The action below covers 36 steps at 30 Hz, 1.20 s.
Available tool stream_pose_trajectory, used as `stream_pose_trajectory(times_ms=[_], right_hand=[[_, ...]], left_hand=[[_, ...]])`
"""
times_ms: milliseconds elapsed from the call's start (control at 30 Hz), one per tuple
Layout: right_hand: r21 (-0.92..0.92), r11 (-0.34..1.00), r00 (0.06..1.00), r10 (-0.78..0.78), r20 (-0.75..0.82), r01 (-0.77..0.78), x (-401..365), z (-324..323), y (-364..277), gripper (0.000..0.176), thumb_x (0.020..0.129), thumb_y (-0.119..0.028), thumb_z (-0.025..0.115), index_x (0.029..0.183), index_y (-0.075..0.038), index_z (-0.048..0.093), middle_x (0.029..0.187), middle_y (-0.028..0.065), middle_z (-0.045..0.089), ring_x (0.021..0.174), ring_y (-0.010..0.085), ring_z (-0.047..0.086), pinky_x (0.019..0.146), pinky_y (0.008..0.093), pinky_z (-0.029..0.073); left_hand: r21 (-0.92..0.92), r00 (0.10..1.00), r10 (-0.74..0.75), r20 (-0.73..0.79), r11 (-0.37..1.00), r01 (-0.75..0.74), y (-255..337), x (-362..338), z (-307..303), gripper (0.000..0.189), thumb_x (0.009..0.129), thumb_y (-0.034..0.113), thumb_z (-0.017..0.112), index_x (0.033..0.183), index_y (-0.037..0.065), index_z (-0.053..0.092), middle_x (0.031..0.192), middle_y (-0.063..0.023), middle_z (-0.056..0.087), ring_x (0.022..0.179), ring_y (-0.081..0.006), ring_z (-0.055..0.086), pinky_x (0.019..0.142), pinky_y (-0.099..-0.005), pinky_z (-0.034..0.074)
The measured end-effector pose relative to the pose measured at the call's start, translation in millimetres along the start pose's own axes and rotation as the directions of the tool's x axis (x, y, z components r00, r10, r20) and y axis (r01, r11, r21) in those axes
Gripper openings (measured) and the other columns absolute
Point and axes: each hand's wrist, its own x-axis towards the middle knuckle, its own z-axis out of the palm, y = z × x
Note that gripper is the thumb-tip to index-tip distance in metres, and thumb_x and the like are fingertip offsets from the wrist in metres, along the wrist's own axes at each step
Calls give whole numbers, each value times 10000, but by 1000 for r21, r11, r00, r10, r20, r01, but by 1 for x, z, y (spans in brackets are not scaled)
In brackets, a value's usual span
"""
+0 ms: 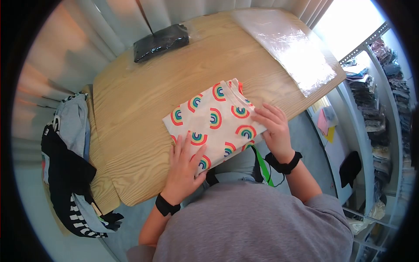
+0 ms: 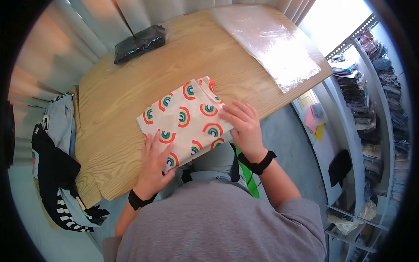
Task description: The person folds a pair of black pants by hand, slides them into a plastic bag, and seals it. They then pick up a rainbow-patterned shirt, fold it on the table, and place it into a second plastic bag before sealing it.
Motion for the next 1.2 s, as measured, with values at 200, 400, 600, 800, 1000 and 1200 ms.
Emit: stream_pose_trajectory(times_ms=[200,400,600,800,1000,1200], right_hand=[[23,995,994,-100,-32,101,-1,-11,1,376,611,69,533,935,-70,665,1036,75,651,1074,297,558,950,445,390],[254,961,955,-170,244,106,-20,-16,7,392,617,4,630,998,-86,633,1175,84,593,1130,292,526,954,443,391],[122,975,925,-218,311,188,-34,-6,15,428,648,-41,697,1055,-140,610,1282,76,527,1181,274,492,948,421,402],[265,951,961,-209,182,156,-28,-5,18,357,670,-5,671,1010,-106,626,1167,55,606,1143,271,528,943,407,404],[425,905,972,-69,225,-34,0,-17,2,234,719,-26,676,946,-41,623,1042,102,641,1077,284,567,875,374,448],[464,854,929,56,366,-234,88,-71,-46,175,828,-159,653,918,-14,615,817,99,637,768,172,634,682,278,496]], left_hand=[[-95,989,-25,-148,995,11,-9,-1,10,675,640,30,578,1301,57,441,1428,-248,267,1328,-445,227,1060,-515,224],[-67,984,-33,-173,998,21,-8,1,10,638,646,-39,544,1267,105,511,1417,-249,292,1304,-436,278,1047,-498,261],[67,990,37,-137,997,-28,-14,-2,14,514,699,-20,564,1185,139,613,1428,-200,330,1314,-441,268,1055,-487,257],[18,999,1,40,1000,-1,4,-5,-12,500,712,54,645,1203,133,588,1413,-157,379,1310,-415,293,1037,-514,275],[-19,1000,-20,15,1000,20,-7,-13,-5,495,710,56,677,1190,93,564,1345,-119,468,1287,-348,360,1041,-490,290],[-404,940,-331,-86,874,271,1,-24,-64,239,868,104,556,1101,58,584,1048,-128,622,1004,-232,584,872,-351,452]])
